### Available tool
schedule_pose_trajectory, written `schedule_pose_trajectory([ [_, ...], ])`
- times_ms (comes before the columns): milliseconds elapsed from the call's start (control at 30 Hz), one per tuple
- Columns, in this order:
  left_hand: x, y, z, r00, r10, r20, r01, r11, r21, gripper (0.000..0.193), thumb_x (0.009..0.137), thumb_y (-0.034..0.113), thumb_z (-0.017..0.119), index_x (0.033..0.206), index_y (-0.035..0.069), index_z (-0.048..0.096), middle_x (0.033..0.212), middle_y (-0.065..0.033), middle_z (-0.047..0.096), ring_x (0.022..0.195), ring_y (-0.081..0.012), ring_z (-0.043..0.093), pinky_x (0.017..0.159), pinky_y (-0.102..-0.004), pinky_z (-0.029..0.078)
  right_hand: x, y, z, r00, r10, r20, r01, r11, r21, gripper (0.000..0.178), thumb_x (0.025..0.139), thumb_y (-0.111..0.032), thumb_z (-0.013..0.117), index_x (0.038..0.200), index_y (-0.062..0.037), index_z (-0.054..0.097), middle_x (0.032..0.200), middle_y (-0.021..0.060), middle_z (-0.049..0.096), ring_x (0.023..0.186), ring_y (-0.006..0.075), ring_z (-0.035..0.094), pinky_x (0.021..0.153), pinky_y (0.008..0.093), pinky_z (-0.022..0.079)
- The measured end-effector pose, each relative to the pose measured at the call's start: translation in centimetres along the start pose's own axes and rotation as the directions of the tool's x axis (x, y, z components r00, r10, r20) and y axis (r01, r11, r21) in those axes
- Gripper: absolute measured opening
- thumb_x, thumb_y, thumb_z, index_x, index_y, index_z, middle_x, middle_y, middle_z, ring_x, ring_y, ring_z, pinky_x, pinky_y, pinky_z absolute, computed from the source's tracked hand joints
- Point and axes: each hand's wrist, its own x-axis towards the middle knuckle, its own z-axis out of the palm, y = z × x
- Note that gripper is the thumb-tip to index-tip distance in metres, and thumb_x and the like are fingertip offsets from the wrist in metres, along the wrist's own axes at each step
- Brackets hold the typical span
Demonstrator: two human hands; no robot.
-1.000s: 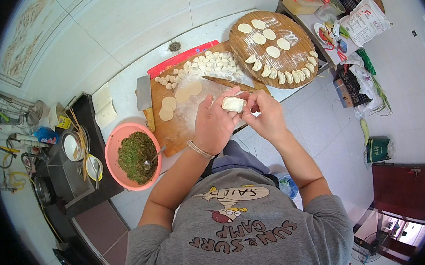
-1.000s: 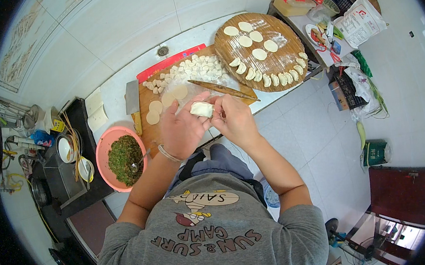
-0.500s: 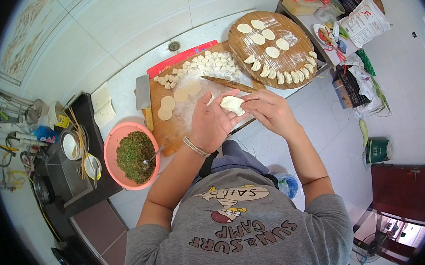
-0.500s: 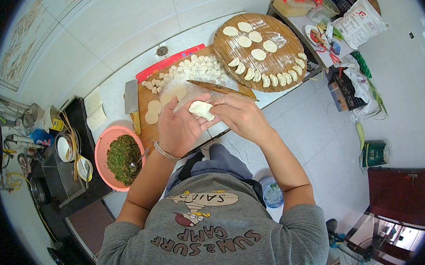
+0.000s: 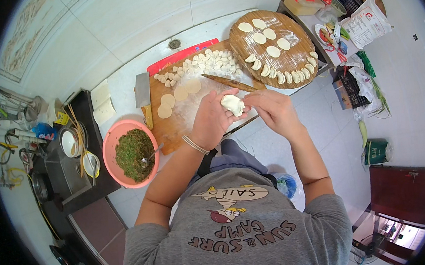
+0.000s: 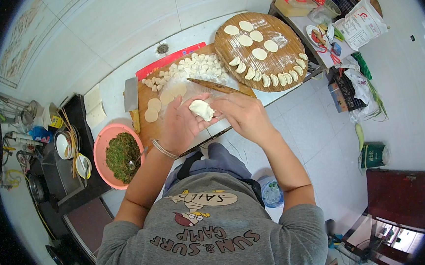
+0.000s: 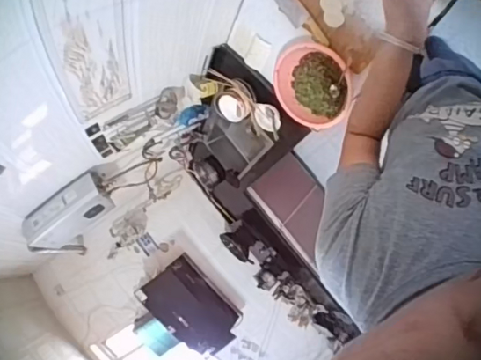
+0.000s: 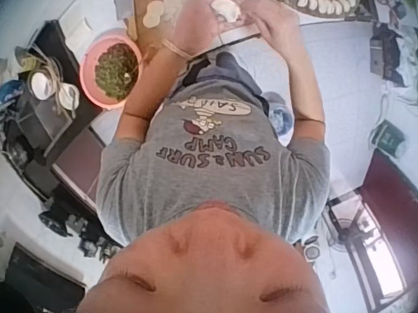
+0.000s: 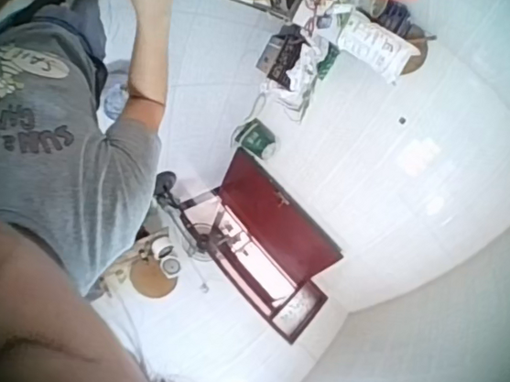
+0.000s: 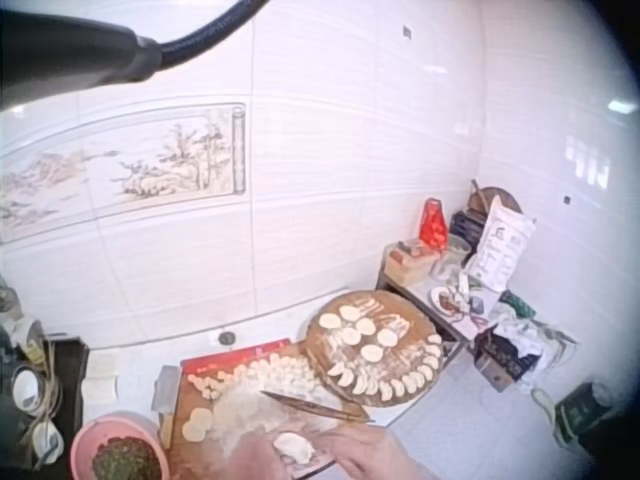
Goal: The person fills round dough wrappers with a green vegetable mixture using a spoon, then folds and pleats the edges to seal them into dumplings. The finished dumplings are placed on a wooden board next to other completed units.
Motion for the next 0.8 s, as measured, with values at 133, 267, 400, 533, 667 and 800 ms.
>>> schedule_pose_trajectory([
  [133, 0.0, -0.1, -0.1, 1.000, -0.015, 0.006, 0.015, 0.999, -0.030, 0.063, 0.094, 0.047, 0.027, 0.129, -0.004, 0.038, 0.122, -0.0187, 0.051, 0.113, -0.0304, 0.052, 0.102, -0.0440, 0.037, 0.4, 0.3, -0.1, 0.997, -0.029, 0.074, 0.022, 0.996, 0.086, 0.018, 0.071, 0.003, 0.063, 0.087, -0.0050, 0.064, 0.084, 0.0065, 0.063, 0.075, 0.0239, 0.062, 0.061, 0.0306, 0.050],
  [267, 0.2, -0.5, 0.2, 0.998, -0.037, -0.052, 0.036, 0.999, -0.029, 0.060, 0.095, 0.044, 0.026, 0.129, -0.004, 0.039, 0.125, -0.0176, 0.049, 0.115, -0.0286, 0.050, 0.101, -0.0440, 0.037, 0.4, 0.1, 0.3, 0.998, 0.028, 0.065, -0.035, 0.992, 0.121, 0.013, 0.069, 0.001, 0.066, 0.081, -0.0039, 0.061, 0.076, 0.0078, 0.059, 0.069, 0.0241, 0.060, 0.057, 0.0320, 0.047],
  [400, 0.3, -0.9, 0.4, 0.999, -0.011, -0.047, 0.015, 0.997, 0.077, 0.056, 0.097, 0.041, 0.024, 0.130, -0.002, 0.038, 0.126, -0.0153, 0.048, 0.116, -0.0255, 0.050, 0.099, -0.0417, 0.039, -0.4, -0.5, 1.2, 0.951, 0.286, 0.117, -0.296, 0.952, 0.082, 0.016, 0.071, -0.001, 0.070, 0.084, -0.0029, 0.060, 0.078, 0.0074, 0.063, 0.064, 0.0182, 0.062, 0.055, 0.0260, 0.049],
  [533, 0.5, -1.0, 0.2, 0.998, 0.018, -0.057, -0.007, 0.984, 0.178, 0.058, 0.097, 0.044, 0.022, 0.130, -0.001, 0.037, 0.123, -0.0143, 0.051, 0.110, -0.0241, 0.052, 0.093, -0.0379, 0.042, 0.1, -1.3, 1.0, 0.948, 0.302, 0.103, -0.312, 0.945, 0.097, 0.018, 0.069, 0.000, 0.067, 0.084, -0.0059, 0.059, 0.070, 0.0087, 0.059, 0.063, 0.0246, 0.060, 0.055, 0.0329, 0.047],
  [667, 0.5, -0.2, -0.5, 0.999, -0.019, -0.028, 0.025, 0.973, 0.229, 0.061, 0.096, 0.047, 0.021, 0.129, -0.001, 0.038, 0.117, -0.0138, 0.054, 0.102, -0.0247, 0.055, 0.085, -0.0361, 0.044, 0.7, -0.5, -0.6, 0.979, 0.168, 0.114, -0.180, 0.978, 0.103, 0.017, 0.071, 0.002, 0.064, 0.087, -0.0054, 0.062, 0.080, 0.0084, 0.063, 0.069, 0.0237, 0.063, 0.059, 0.0309, 0.050],
  [800, 0.5, -0.1, -0.5, 0.999, -0.032, 0.016, 0.029, 0.990, 0.140, 0.061, 0.096, 0.048, 0.021, 0.128, -0.001, 0.039, 0.115, -0.0140, 0.055, 0.101, -0.0261, 0.055, 0.084, -0.0358, 0.044, 1.1, 0.6, -0.2, 0.994, -0.010, 0.113, -0.008, 0.987, 0.160, 0.014, 0.073, 0.004, 0.062, 0.084, -0.0042, 0.063, 0.086, 0.0077, 0.064, 0.070, 0.0236, 0.063, 0.060, 0.0301, 0.050],
])
